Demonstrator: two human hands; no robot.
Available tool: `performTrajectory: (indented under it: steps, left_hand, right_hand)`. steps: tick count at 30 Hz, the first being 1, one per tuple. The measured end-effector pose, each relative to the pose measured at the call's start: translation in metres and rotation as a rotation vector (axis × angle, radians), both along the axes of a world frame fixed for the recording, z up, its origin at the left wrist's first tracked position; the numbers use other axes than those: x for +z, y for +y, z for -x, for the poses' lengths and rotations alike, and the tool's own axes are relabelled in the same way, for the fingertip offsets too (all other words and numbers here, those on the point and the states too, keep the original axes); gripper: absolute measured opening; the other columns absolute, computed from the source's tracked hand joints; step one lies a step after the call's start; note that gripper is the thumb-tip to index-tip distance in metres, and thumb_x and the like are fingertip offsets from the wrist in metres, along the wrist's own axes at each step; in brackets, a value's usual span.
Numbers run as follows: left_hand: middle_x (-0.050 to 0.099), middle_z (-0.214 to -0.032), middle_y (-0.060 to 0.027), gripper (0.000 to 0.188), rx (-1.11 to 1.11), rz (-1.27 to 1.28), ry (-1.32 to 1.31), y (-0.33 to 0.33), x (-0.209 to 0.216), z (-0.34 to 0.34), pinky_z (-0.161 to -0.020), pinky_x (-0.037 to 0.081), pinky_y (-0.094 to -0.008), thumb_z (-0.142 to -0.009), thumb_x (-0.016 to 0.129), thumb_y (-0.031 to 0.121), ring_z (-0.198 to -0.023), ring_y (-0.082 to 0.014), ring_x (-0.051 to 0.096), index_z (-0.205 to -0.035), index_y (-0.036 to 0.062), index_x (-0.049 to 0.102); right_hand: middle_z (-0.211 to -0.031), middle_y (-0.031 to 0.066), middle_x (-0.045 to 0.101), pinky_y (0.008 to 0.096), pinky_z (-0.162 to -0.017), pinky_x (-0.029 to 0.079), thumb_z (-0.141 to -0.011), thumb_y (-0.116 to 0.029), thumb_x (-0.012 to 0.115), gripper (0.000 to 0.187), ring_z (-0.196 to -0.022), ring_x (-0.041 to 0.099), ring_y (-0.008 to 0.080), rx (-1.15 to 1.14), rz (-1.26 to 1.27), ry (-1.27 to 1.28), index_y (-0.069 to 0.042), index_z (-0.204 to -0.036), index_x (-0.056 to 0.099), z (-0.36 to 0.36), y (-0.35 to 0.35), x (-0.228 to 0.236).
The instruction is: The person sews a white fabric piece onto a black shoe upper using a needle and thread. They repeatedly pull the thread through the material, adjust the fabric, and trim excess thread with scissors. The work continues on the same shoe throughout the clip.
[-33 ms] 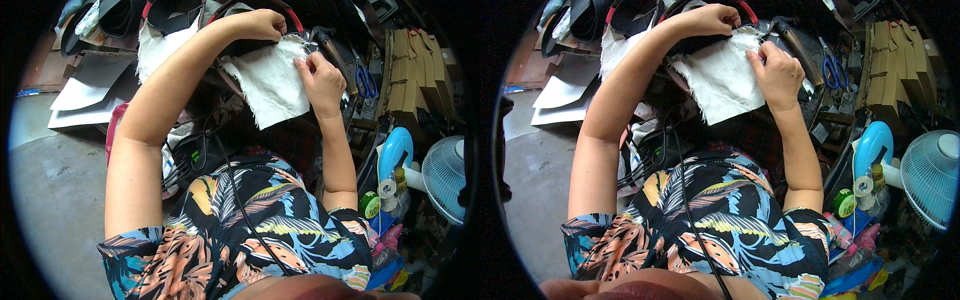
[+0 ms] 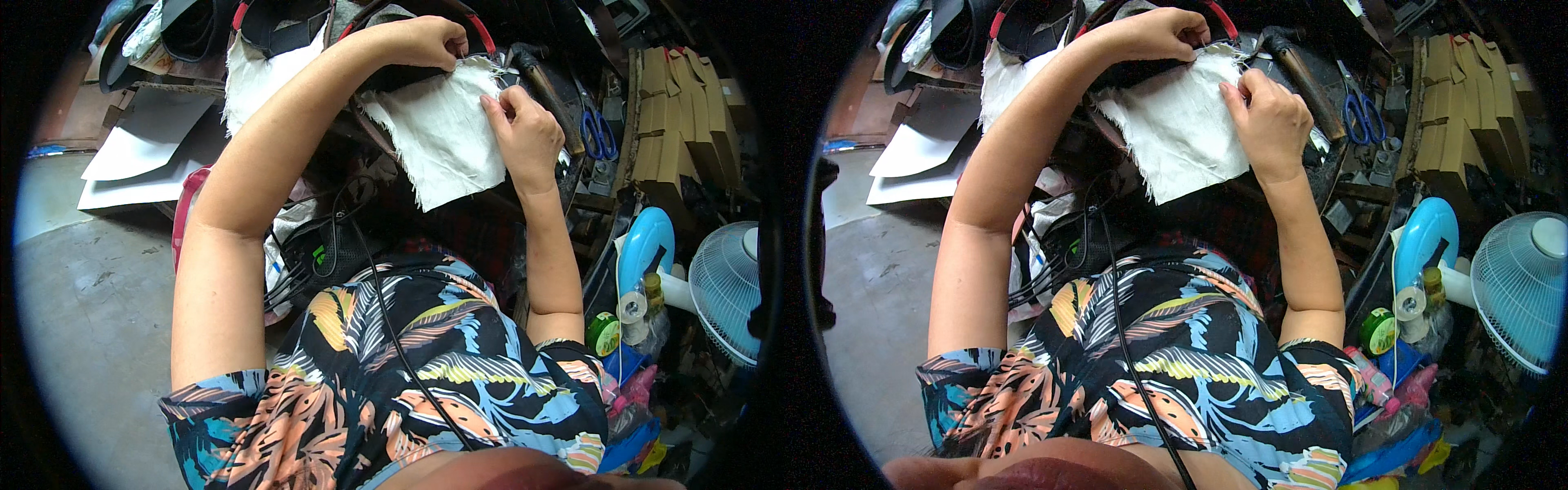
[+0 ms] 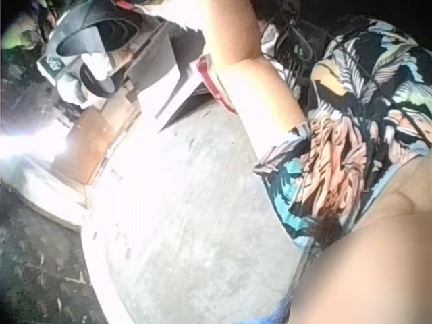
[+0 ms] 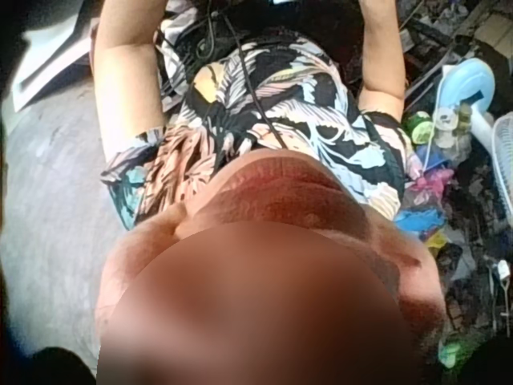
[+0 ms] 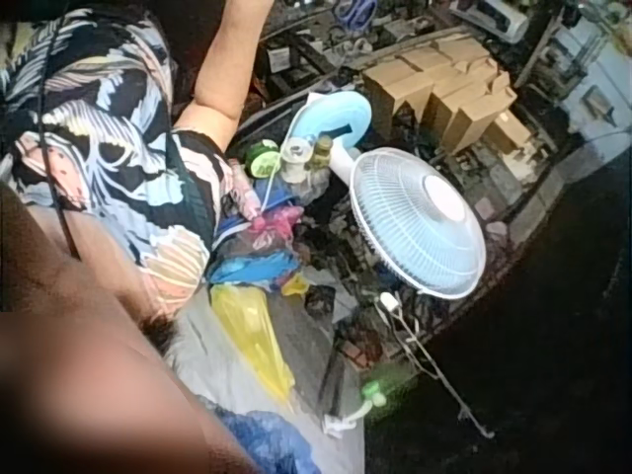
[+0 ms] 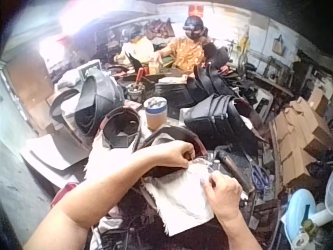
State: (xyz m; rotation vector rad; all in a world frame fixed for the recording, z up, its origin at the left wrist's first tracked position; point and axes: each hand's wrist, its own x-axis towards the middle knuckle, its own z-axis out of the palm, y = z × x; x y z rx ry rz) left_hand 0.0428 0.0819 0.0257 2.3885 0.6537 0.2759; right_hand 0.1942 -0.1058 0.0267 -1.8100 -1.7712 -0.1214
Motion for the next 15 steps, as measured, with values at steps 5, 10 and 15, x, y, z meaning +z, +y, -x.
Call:
performTrajectory:
  steps: [5,10,15]
  left_hand:
    - [0.067,-0.099,-0.0120,0.041,-0.051,-0.039,-0.021,-0.011,0.006,0.004,-0.085,0.053,-0.0333,-0.079,0.079,0.013,-0.092,-0.0211,0.064,-0.113,0.0002,0.061]
    - [0.069,-0.099,-0.0160,0.042,-0.024,-0.049,-0.045,-0.013,0.007,0.002,-0.086,0.054,-0.0352,-0.075,0.080,0.012,-0.094,-0.0281,0.067,-0.111,-0.0003,0.064]
    - [0.069,-0.100,-0.0167,0.044,-0.059,-0.062,-0.033,-0.007,0.002,0.003,-0.087,0.053,-0.0358,-0.074,0.081,0.014,-0.095,-0.0292,0.067,-0.112,-0.0013,0.063]
  right_hand:
    - [-0.066,0.0048,0.063,0.0349,-0.060,0.045,-0.086,-0.025,0.074,0.022,-0.060,0.062,0.0234,0.136,-0.150,-0.075,-0.010,-0.077,0.062,0.000,0.000,0.006]
    - [-0.070,0.0032,0.061,0.0350,-0.059,0.045,-0.083,-0.019,0.074,0.016,-0.066,0.062,0.0214,0.330,-0.300,-0.229,-0.010,-0.078,0.061,0.006,0.011,0.010]
    - [-0.070,0.0054,0.060,0.0345,-0.059,0.049,-0.086,-0.020,0.072,0.019,-0.063,0.061,0.0228,0.407,-0.233,-0.039,-0.008,-0.080,0.059,0.016,0.010,0.007]
